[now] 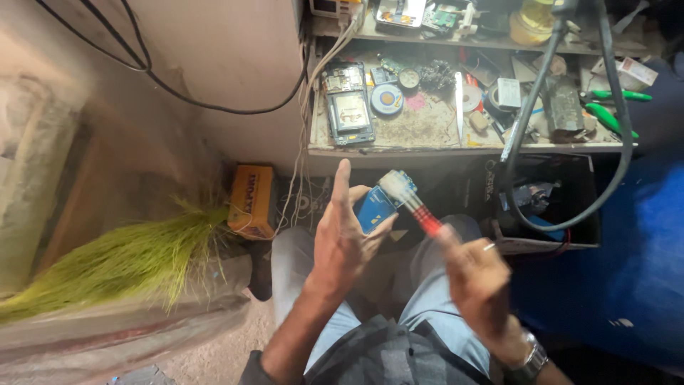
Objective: The person cleans a blue circuit board using a toothbrush and a liquid from a yellow bottle. They then handle a small white component and use tweezers to work on the circuit board.
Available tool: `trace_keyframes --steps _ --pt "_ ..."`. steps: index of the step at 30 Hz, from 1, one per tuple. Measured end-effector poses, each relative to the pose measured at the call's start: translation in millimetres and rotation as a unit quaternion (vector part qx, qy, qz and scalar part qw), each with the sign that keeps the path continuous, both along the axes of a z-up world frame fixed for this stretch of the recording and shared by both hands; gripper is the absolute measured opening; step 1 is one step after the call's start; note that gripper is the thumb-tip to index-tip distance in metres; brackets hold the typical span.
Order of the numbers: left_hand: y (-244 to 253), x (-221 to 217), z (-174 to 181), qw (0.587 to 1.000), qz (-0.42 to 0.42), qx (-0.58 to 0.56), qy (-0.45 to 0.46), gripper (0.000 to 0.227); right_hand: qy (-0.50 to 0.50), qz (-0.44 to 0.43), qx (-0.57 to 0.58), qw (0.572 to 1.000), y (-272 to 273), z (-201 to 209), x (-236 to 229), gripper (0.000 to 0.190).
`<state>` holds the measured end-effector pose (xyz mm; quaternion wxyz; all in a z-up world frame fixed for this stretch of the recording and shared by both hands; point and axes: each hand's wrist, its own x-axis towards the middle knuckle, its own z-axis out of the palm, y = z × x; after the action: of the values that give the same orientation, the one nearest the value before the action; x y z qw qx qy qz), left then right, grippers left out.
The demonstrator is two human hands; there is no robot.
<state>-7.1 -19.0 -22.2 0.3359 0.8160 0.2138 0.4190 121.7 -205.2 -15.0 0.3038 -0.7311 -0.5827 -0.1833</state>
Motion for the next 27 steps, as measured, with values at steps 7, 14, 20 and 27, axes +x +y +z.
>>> trace_keyframes --steps 7,14,20,27 --pt "0.8 -1.2 -0.8 1.0 0.006 0.015 -0.019 0.113 -0.012 -0.01 -0.004 1.0 -5.2 -7.3 -1.7 0.044" --pt "2.2 0.0 -4.9 1.0 0.003 0.011 -0.029 0.112 0.031 -0.018 0.008 0.999 -8.5 -10.1 -1.4 0.042" --pt "0.1 -1.3 -3.8 1.0 0.004 0.016 -0.019 0.116 0.031 0.024 0.005 0.999 0.9 -6.1 -2.5 0.047" --pt "3.8 -1.6 -8.1 0.999 0.015 0.011 -0.038 0.121 0.089 0.087 -0.003 0.992 0.3 -8.0 -12.1 0.05"
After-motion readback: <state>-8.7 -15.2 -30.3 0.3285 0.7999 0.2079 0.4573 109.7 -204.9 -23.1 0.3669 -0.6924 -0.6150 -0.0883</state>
